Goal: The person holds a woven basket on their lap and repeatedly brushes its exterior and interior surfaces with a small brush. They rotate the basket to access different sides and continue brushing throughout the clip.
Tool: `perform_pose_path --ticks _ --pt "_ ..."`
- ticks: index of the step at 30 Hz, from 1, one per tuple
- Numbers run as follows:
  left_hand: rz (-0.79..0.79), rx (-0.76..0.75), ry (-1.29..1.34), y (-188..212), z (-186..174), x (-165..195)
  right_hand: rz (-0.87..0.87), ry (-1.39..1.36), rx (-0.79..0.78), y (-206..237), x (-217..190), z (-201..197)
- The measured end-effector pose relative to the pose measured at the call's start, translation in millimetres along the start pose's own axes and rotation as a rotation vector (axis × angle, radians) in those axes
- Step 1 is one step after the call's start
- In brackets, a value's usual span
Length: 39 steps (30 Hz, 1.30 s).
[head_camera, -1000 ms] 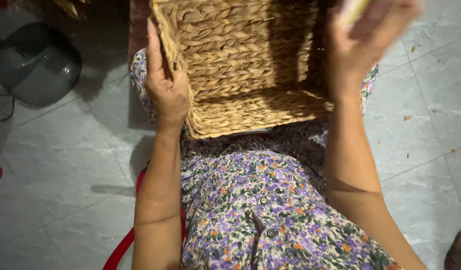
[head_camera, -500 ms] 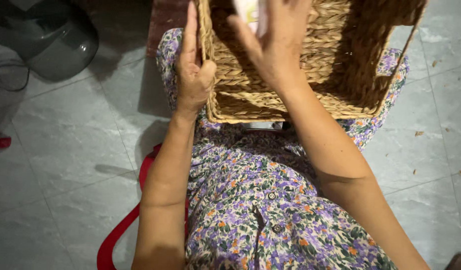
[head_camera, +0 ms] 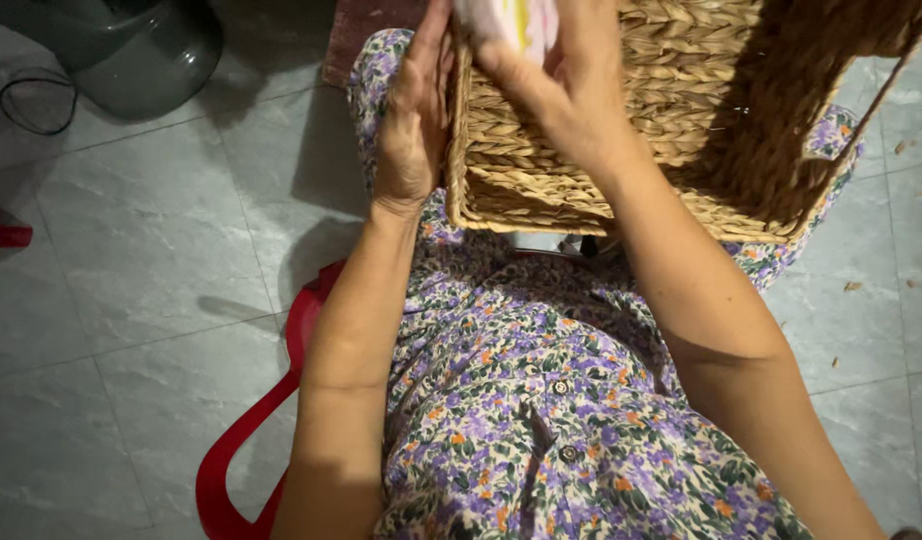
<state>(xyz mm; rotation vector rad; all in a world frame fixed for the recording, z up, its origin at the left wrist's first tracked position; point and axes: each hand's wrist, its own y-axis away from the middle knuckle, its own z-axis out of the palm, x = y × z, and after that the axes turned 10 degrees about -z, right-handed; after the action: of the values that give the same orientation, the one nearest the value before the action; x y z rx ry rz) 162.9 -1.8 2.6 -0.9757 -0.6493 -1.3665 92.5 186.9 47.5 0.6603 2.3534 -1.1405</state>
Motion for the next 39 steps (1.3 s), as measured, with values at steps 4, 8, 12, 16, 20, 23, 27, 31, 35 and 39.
perform_pose_path --ticks 4,8,12,16,20,23,27,31,35,39 --pt "-0.042 -0.012 0.134 0 -11 -10 -0.137 0.000 -0.126 27 -29 2" --pt "-0.030 -0.021 0.225 -5 -15 -21 -0.138 -0.085 -0.326 63 -61 -7" --pt "-0.035 0.003 0.213 -8 -17 -24 -0.244 -0.027 -0.335 53 -46 -8" --pt "-0.041 -0.015 0.224 -6 -13 -23 0.004 0.137 -0.067 11 -14 -9" --pt "-0.010 -0.009 0.187 -6 -12 -24 0.046 -0.014 -0.013 4 -15 -7" --pt "-0.009 0.025 0.207 -1 -16 -27 -0.104 -0.057 -0.130 25 -37 -4" --pt "0.090 0.071 0.078 -6 -19 -31 -0.100 -0.115 -0.268 52 -71 -15" --pt "0.134 0.032 -0.065 -6 -16 -30 -0.098 0.101 -0.323 65 -100 -22" --pt "0.101 0.080 -0.175 -2 -14 -24 -0.009 0.186 -0.309 94 -101 -47" --pt "0.108 0.105 -0.132 3 -9 -22 0.179 0.268 -0.182 146 -89 -88"
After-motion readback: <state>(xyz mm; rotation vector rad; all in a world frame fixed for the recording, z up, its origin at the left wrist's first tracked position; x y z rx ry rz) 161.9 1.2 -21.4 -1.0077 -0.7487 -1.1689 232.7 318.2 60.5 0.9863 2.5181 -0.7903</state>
